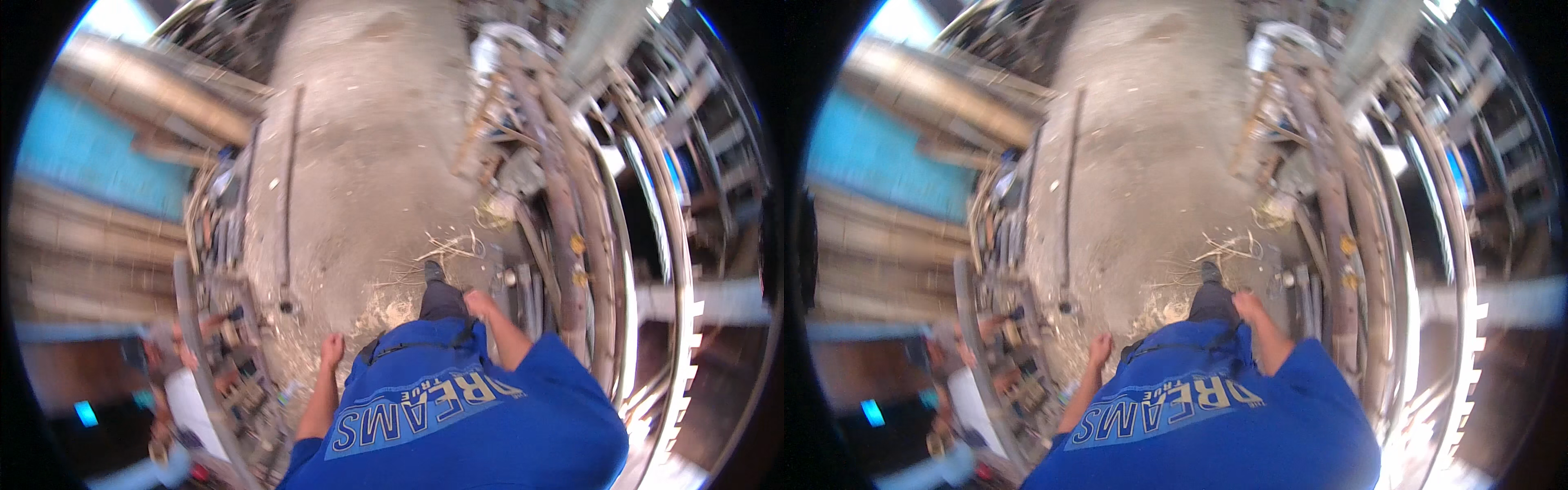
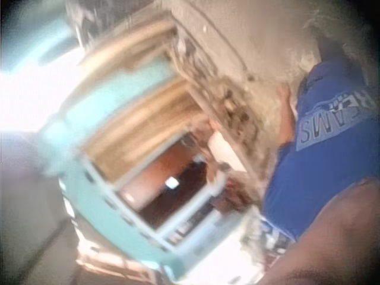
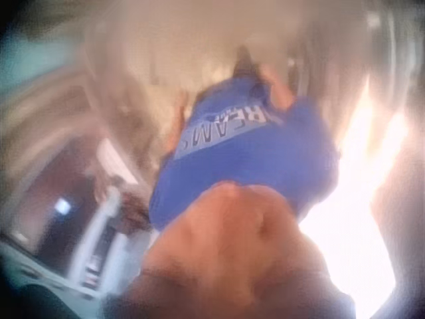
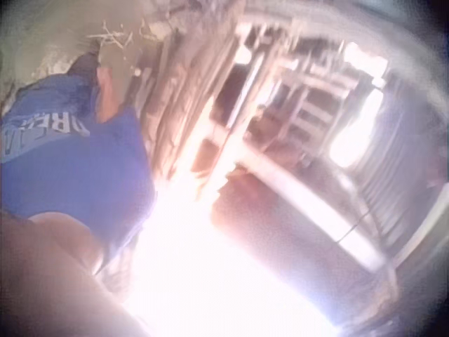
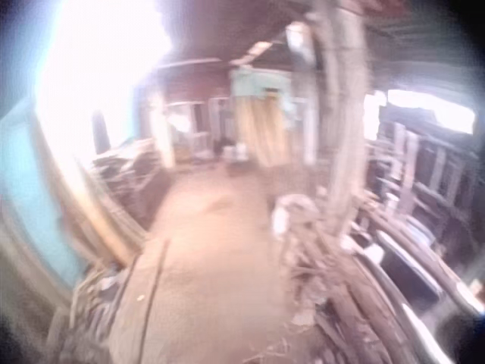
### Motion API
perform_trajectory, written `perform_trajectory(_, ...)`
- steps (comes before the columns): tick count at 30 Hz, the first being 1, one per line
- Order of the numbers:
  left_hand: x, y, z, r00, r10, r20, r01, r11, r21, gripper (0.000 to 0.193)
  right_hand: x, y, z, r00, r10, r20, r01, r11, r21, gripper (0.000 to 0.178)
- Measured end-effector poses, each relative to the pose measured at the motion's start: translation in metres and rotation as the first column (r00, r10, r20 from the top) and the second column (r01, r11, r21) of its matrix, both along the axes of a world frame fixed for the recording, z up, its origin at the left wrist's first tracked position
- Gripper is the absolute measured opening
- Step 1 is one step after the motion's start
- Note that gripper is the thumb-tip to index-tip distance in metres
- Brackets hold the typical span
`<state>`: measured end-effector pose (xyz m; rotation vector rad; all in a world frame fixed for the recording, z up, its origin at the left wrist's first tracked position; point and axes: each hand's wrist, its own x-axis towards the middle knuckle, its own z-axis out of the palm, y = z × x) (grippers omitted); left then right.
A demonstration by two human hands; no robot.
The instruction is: The person ties a bundle of bamboo poles together using a yellow string. They wrap the string around the poles multiple times and secure it with knots.
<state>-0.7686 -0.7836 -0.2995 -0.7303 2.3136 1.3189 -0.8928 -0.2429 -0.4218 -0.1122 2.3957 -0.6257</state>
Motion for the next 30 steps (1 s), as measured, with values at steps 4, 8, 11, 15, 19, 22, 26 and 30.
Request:
perform_trajectory(4,-0.003,-0.008,0.008,0.918,-0.299,0.263,0.333,0.938,-0.097,0.036,-0.118,-0.046,0.151,0.743,-0.647,0.171,0.648,0.632,-0.425,0.038)
perform_trajectory(8,-0.113,-0.001,0.032,0.813,-0.493,0.309,0.513,0.858,0.019,0.032,-0.128,-0.029,0.216,0.629,-0.777,0.006,0.682,0.548,-0.485,0.039)
perform_trajectory(11,-0.232,0.008,0.064,0.772,-0.557,0.305,0.551,0.827,0.116,0.035,-0.072,-0.017,0.198,0.422,-0.907,0.002,0.812,0.376,-0.447,0.038)
perform_trajectory(15,-0.358,0.049,0.077,0.786,-0.512,0.345,0.525,0.849,0.063,0.039,0.079,-0.042,0.144,0.044,-0.999,0.028,0.98,0.038,-0.193,0.038)
perform_trajectory(19,-0.477,0.079,0.05,0.639,-0.663,0.39,0.719,0.695,0.005,0.033,0.268,-0.139,0.145,-0.573,-0.819,-0.025,0.818,-0.571,-0.066,0.041)
perform_trajectory(22,-0.511,0.166,0.034,0.526,-0.81,0.26,0.849,0.516,-0.112,0.034,0.393,-0.265,0.145,-0.778,-0.615,-0.126,0.598,-0.787,0.151,0.035)
perform_trajectory(26,-0.457,0.292,0.036,0.412,-0.898,0.155,0.911,0.405,-0.077,0.038,0.455,-0.407,0.145,-0.921,-0.341,-0.189,0.307,-0.933,0.188,0.032)
perform_trajectory(30,-0.308,0.398,0.051,-0.042,-0.986,0.162,0.996,-0.028,0.086,0.035,0.421,-0.498,0.09,-0.945,-0.288,-0.154,0.258,-0.947,0.189,0.028)
